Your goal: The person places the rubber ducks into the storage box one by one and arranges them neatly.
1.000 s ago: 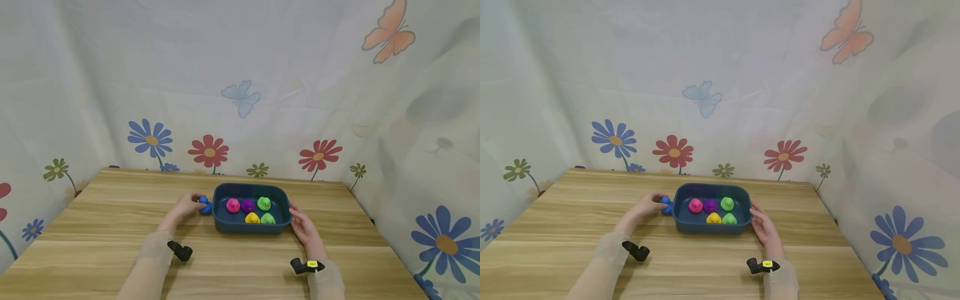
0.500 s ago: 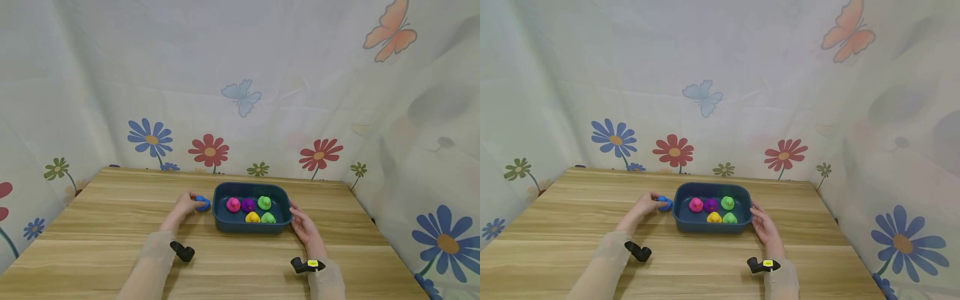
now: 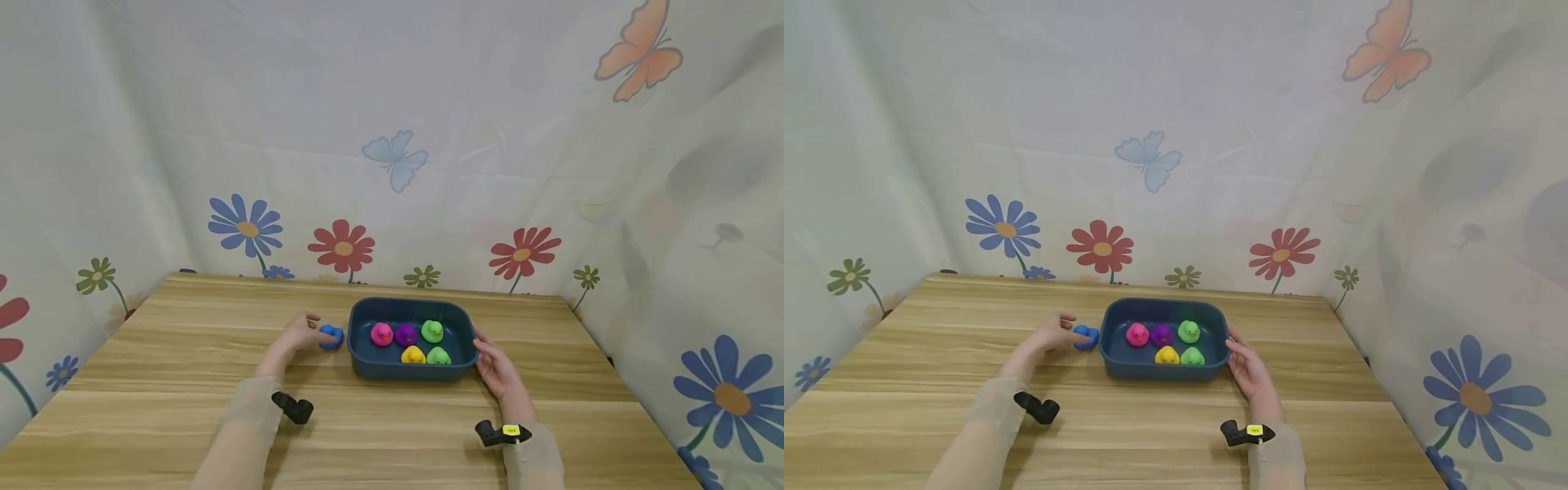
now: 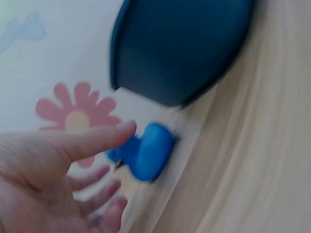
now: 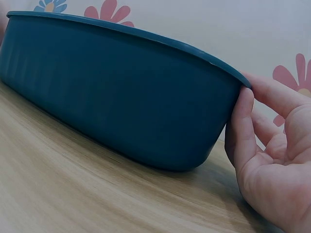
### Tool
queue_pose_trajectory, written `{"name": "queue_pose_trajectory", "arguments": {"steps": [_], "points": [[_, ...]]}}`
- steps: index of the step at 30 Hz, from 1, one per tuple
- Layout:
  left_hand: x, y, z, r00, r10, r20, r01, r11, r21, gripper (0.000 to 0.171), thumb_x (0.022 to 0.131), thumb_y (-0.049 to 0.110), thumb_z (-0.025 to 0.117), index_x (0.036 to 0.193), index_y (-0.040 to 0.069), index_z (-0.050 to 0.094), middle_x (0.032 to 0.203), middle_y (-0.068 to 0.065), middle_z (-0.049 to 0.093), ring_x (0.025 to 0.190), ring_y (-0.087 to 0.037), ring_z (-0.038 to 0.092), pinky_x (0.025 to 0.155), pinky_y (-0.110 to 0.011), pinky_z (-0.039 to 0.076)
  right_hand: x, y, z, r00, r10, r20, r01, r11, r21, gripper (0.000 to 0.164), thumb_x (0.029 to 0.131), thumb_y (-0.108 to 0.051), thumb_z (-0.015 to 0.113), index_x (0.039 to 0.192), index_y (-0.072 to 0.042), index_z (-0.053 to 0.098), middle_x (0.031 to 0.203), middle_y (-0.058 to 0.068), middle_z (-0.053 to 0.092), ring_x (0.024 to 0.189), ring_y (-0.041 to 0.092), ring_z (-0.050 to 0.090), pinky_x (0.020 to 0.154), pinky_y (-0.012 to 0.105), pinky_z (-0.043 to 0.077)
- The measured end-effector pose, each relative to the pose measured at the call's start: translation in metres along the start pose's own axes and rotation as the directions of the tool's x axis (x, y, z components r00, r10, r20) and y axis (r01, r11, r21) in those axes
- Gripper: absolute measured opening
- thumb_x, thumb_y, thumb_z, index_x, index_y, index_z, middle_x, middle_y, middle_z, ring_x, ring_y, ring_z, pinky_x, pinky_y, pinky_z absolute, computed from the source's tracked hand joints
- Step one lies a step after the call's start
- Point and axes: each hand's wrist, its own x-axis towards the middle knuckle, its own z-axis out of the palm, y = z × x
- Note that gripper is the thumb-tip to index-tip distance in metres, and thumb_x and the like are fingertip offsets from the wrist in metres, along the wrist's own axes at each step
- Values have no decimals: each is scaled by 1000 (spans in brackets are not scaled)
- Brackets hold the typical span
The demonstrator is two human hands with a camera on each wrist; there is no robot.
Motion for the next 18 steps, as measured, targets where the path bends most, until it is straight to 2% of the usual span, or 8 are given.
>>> {"name": "queue_pose_trajectory", "arguments": {"steps": [3,8,10,12,18], "points": [[-7,1,-9,993,76,85,-73,997,-31,73,81,9,78,142,-4,40,144,-32,39,131,-47,42,106,-53,41,0,0,0,1000,1,-3,-1,1000,-14,39,104,2,30,119,-17,61,103,-3,69,81,1,67,73,10,53],[-7,-5,-13,952,205,228,-206,978,-20,62,87,-3,67,143,-5,41,142,-34,42,127,-47,47,97,-42,51,1,0,0,1000,-14,10,15,1000,-19,41,104,3,29,119,-16,62,108,-3,68,87,3,68,77,12,54],[-5,-6,-12,939,241,246,-244,969,-19,57,88,-5,65,141,-6,44,139,-34,45,125,-46,49,97,-41,52,1,0,-1,1000,-21,19,21,1000,-10,42,104,4,28,120,-15,62,110,-2,68,89,4,68,78,13,54],[-2,-8,-10,932,266,246,-273,962,-7,54,88,-6,63,139,-8,45,139,-33,46,124,-46,50,100,-44,50,1,0,-2,1000,-22,21,22,1000,-7,42,103,4,28,120,-15,62,110,-2,68,89,4,69,78,13,54],[1,-10,-7,931,286,228,-300,953,33,47,90,-6,61,136,-7,50,140,-32,46,126,-48,47,104,-53,44,1,0,-2,1000,-4,0,4,1000,0,41,104,3,29,119,-16,62,104,-3,69,82,2,68,75,12,54]]}}
